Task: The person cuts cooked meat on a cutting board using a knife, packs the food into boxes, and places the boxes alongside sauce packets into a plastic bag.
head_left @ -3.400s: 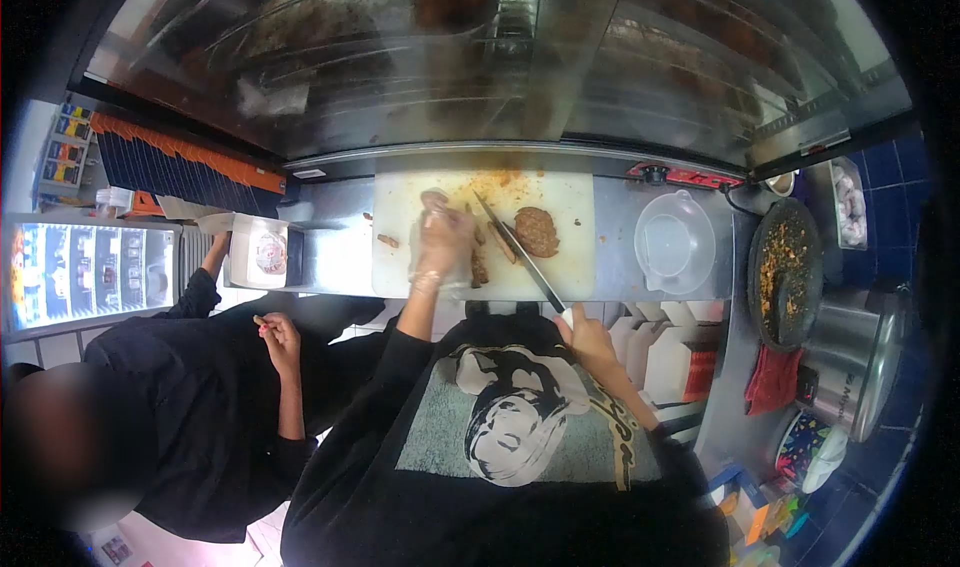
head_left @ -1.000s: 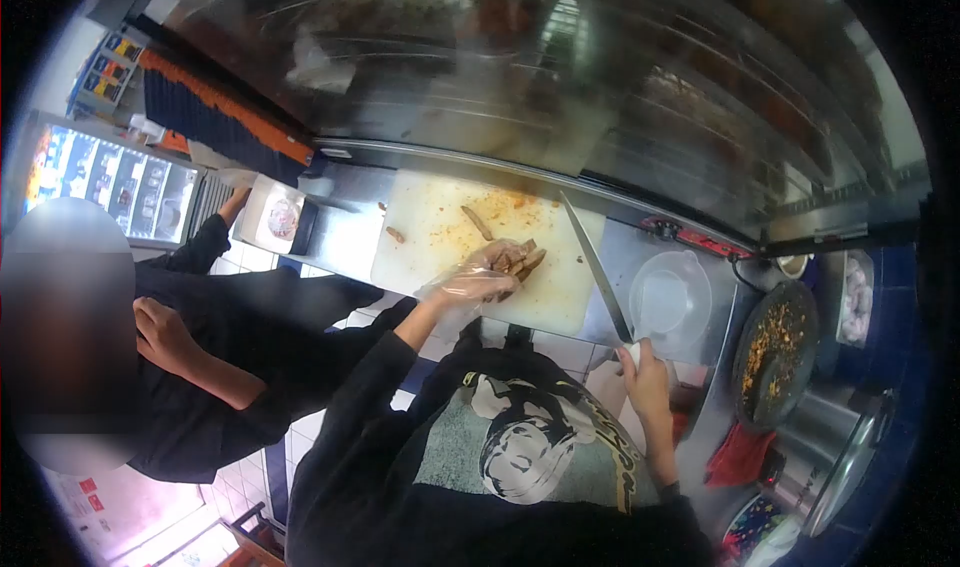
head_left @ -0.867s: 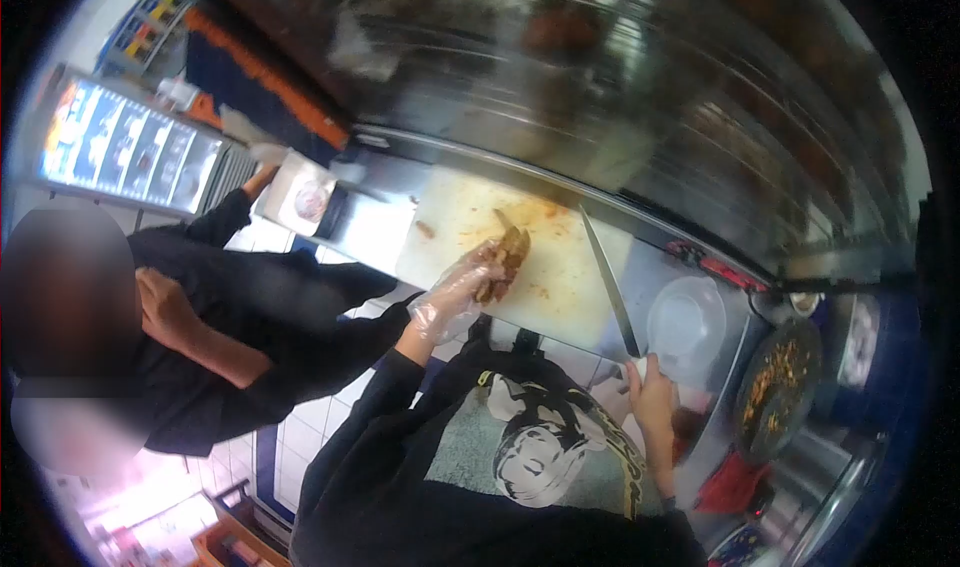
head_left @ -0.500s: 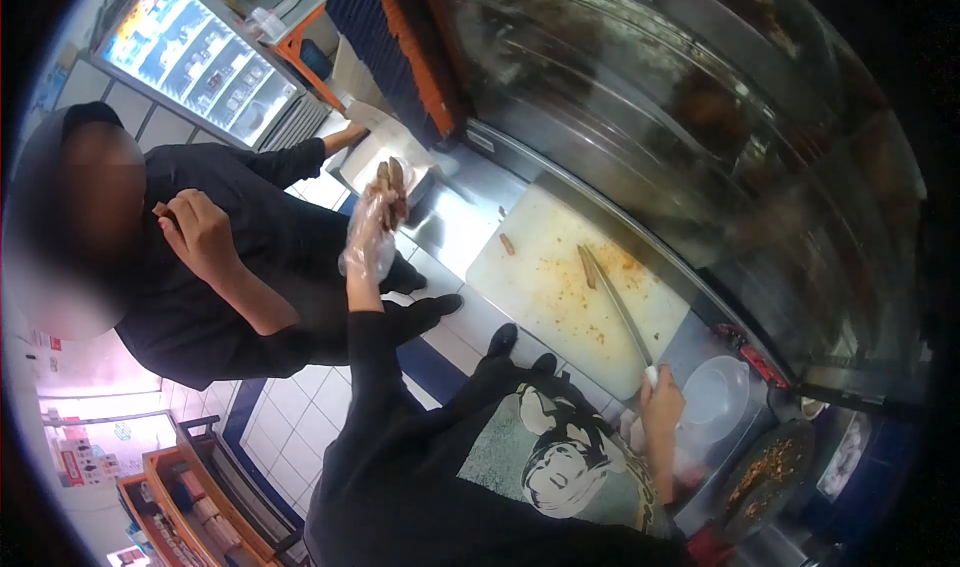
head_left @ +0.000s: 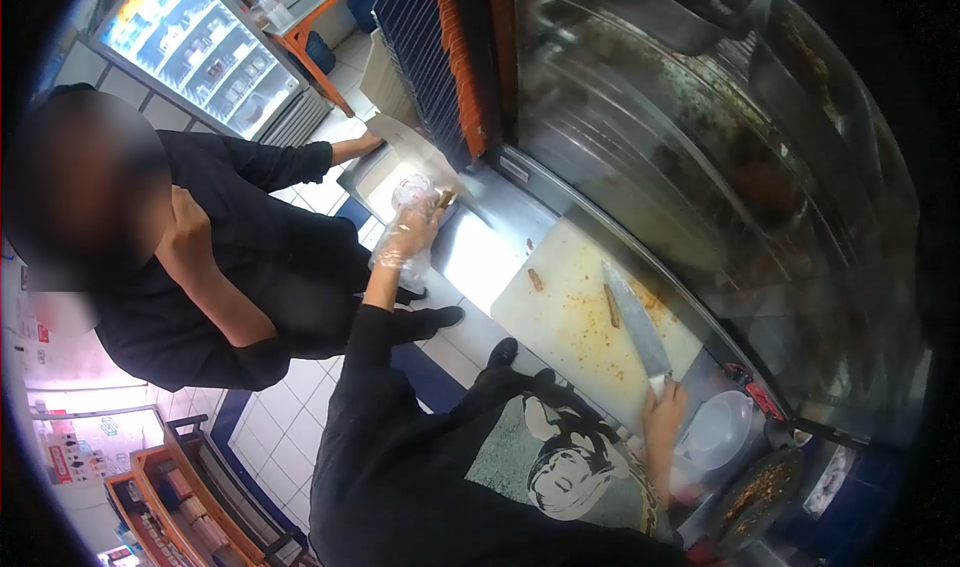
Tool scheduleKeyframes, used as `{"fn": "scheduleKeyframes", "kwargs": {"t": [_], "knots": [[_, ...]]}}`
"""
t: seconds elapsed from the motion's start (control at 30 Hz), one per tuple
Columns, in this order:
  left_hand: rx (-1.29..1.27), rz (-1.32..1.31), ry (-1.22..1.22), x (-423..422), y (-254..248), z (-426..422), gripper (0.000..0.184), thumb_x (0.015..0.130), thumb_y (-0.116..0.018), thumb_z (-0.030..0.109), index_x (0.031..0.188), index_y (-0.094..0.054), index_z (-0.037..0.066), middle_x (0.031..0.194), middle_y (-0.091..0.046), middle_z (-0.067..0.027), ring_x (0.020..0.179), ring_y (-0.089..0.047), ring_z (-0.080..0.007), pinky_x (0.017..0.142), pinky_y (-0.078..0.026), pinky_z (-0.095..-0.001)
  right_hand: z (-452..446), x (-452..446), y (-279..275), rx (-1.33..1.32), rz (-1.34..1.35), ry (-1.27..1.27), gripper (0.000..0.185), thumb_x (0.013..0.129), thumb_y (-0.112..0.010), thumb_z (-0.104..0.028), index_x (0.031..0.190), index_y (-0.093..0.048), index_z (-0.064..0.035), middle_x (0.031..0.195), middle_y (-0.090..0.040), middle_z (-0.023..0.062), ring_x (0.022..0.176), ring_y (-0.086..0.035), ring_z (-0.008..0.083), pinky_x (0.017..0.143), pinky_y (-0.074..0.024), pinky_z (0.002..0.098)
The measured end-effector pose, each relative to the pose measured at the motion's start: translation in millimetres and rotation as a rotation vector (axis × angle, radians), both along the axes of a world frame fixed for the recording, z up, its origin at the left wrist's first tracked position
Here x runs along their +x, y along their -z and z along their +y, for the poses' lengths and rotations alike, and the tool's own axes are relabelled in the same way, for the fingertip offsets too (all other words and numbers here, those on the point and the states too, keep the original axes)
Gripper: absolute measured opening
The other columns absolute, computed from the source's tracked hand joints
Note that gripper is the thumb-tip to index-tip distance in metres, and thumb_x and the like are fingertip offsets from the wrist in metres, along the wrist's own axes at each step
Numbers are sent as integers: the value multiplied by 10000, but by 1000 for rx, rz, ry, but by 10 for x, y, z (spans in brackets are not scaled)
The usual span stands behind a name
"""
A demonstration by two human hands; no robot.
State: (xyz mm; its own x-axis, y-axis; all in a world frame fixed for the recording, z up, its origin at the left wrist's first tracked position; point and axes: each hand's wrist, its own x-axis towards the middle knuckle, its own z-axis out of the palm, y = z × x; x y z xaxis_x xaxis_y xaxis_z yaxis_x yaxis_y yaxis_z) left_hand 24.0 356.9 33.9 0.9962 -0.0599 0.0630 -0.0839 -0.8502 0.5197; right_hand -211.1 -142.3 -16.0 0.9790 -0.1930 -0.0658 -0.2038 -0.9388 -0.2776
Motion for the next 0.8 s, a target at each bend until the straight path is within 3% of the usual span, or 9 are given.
{"fn": "scheduleKeyframes", "kwargs": {"t": [0.17,0.37,0.47,0.57,0.6,0.63,0.7,0.73,0.8], "knots": [[276,-117,-78,15,565,99,387,912,-455,179,1279,-476,62,1057,-605,-243,928,-605,-396,812,-469,-492,60,71,14,-38,0,50,382,811,-614,-134,1165,-526,-18,1090,-523,181,1037,-497,363,907,-380,463],[122,-257,-176,-12,249,-7,292,879,-488,179,1108,-575,20,888,-634,-226,803,-625,-384,729,-485,-484,-23,27,142,9,-76,31,363,821,-602,-106,1162,-527,-9,1098,-522,175,1035,-497,364,886,-396,434],[319,-2,-217,-67,194,7,248,869,-528,149,1066,-569,4,893,-645,-207,796,-620,-394,729,-493,-470,104,79,6,-25,-116,52,333,828,-597,-91,1145,-541,-4,1048,-534,179,1013,-498,379,891,-395,432],[172,-704,-351,-110,-105,-184,353,863,-564,189,1150,-543,-16,989,-631,-230,869,-634,-375,762,-506,-438,279,179,-245,11,-224,26,336,843,-583,-78,1168,-532,-6,1036,-564,168,985,-546,347,881,-420,402],[-112,-519,-346,-204,-281,-329,417,871,-572,247,1197,-525,-9,1090,-595,-224,968,-603,-348,830,-488,-427,359,213,-263,13,-235,26,336,843,-583,-78,1168,-532,-6,1036,-564,168,985,-546,347,881,-420,402],[-392,-321,-334,-366,-377,-525,484,878,-581,304,1245,-506,-2,1192,-558,-217,1067,-571,-321,898,-470,-415,433,228,-290,333,-202,45,317,876,-563,-86,1179,-524,-1,1058,-580,156,947,-567,284,828,-442,361],[-1257,-172,204,-664,9,-979,542,899,-574,367,1298,-458,18,1270,-526,-173,1148,-534,-285,931,-464,-404,739,306,-484,850,-170,63,291,924,-535,-103,1193,-512,7,1062,-609,126,890,-590,186,744,-464,288],[-1317,459,98,-933,-532,-1317,613,909,-535,471,1330,-428,39,1279,-522,-138,1178,-516,-262,954,-454,-412,959,397,-645,1047,-177,59,285,939,-527,-112,1195,-508,12,1045,-622,108,871,-593,151,712,-466,256],[-1434,930,409,-1226,-479,-1769,640,932,-469,510,1371,-391,52,1318,-486,-122,1196,-495,-238,976,-436,-415,1184,492,-749,1230,-147,87,251,935,-540,-113,1153,-522,11,986,-620,89,846,-588,142,697,-463,245]]}}
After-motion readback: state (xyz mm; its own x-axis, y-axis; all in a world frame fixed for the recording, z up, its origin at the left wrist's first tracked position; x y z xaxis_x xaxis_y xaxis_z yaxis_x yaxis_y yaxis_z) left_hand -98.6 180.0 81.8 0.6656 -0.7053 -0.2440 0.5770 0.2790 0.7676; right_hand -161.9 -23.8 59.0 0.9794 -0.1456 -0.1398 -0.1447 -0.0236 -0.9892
